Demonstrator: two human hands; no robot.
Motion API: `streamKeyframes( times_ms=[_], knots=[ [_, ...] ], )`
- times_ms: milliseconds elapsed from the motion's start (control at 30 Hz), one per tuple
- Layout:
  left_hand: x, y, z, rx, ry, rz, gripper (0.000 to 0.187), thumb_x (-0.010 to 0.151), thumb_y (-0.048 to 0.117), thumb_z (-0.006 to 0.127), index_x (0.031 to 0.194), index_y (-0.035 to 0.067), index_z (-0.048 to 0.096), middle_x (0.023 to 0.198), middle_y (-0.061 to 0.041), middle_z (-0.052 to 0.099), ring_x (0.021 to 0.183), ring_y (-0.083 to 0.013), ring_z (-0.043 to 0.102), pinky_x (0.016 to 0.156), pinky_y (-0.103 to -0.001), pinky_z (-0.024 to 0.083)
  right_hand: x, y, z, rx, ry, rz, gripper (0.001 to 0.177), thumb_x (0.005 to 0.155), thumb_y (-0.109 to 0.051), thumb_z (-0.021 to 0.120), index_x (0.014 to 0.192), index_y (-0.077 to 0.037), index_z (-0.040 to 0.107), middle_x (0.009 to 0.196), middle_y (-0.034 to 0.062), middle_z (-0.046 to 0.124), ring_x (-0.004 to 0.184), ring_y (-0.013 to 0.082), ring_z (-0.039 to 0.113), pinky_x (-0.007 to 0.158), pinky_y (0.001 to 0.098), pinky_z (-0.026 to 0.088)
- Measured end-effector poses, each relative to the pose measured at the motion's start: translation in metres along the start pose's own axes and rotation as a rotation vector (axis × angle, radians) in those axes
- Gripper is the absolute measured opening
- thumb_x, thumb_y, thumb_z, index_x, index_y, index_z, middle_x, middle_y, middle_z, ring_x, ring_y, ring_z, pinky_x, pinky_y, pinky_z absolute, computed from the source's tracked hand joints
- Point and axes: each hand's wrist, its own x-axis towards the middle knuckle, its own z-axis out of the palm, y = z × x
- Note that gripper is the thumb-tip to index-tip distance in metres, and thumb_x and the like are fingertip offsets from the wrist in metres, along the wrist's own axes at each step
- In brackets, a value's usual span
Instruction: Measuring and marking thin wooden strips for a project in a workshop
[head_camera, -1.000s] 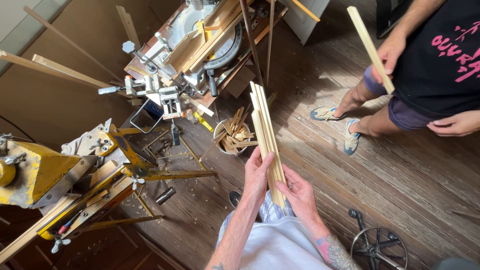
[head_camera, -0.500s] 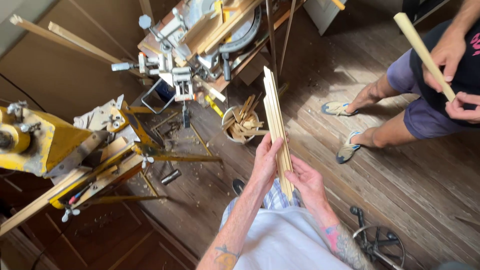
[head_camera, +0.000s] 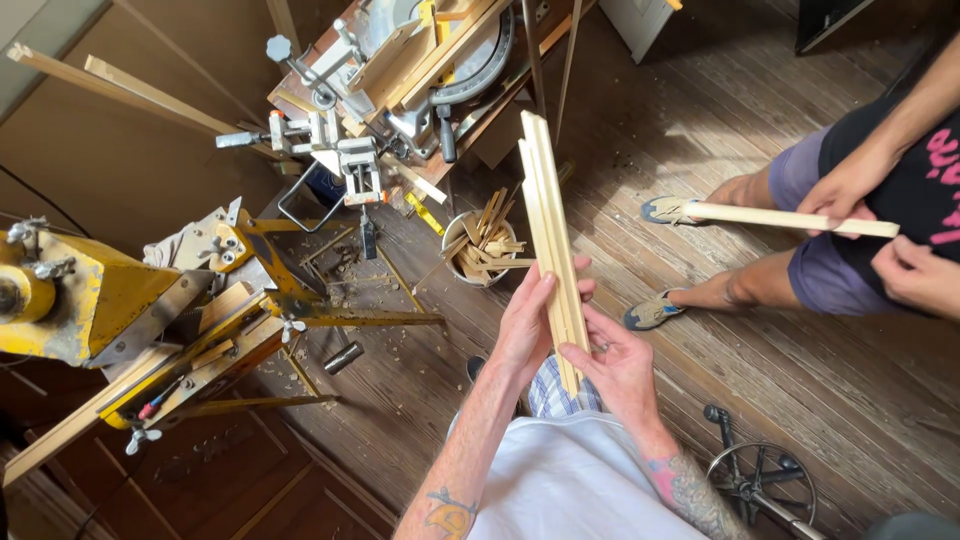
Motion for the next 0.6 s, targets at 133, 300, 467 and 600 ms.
streamKeyframes(
  times_ms=[133,300,467,600],
  knots=[
    [0.010,-0.024,-0.024,-0.061,0.012,0.002,0.057,0.111,0.025,0.047,0.160,0.002,0.028,0.134,-0.025,0.062,0.109,-0.0271,0.073,0.096,-0.042,0.060,-0.005,-0.015,0.008,-0.033,0.074,0.020,0.055,0.084,-0.010,0.081,0.135,0.000,0.064,0.121,0.0230,0.074,0.111,0.0263,0.072,0.089,0.0354,0.064],
    [0.009,-0.011,-0.013,-0.048,0.034,0.040,0.055,0.109,0.025,0.046,0.158,0.003,0.032,0.142,-0.026,0.058,0.115,-0.0294,0.071,0.100,-0.044,0.058,-0.002,-0.019,0.011,-0.033,0.097,0.004,0.048,0.090,-0.010,0.076,0.135,0.002,0.064,0.124,0.0224,0.073,0.116,0.0244,0.069,0.095,0.0370,0.061],
    [0.007,-0.010,-0.012,-0.023,0.049,0.073,0.056,0.108,0.025,0.044,0.158,0.004,0.029,0.143,-0.026,0.057,0.115,-0.0315,0.070,0.102,-0.046,0.057,-0.003,-0.008,0.016,-0.045,0.132,0.014,0.046,0.093,-0.011,0.073,0.136,0.003,0.062,0.126,0.0243,0.072,0.119,0.0261,0.067,0.098,0.0391,0.060],
    [0.001,-0.006,-0.011,0.098,0.067,0.081,0.054,0.106,0.024,0.049,0.155,0.005,0.034,0.141,-0.024,0.060,0.115,-0.0291,0.070,0.103,-0.046,0.056,-0.002,-0.004,0.019,-0.011,0.102,0.047,0.045,0.099,-0.013,0.064,0.140,0.004,0.058,0.131,0.0243,0.069,0.124,0.0264,0.063,0.103,0.0420,0.055]
  ],
)
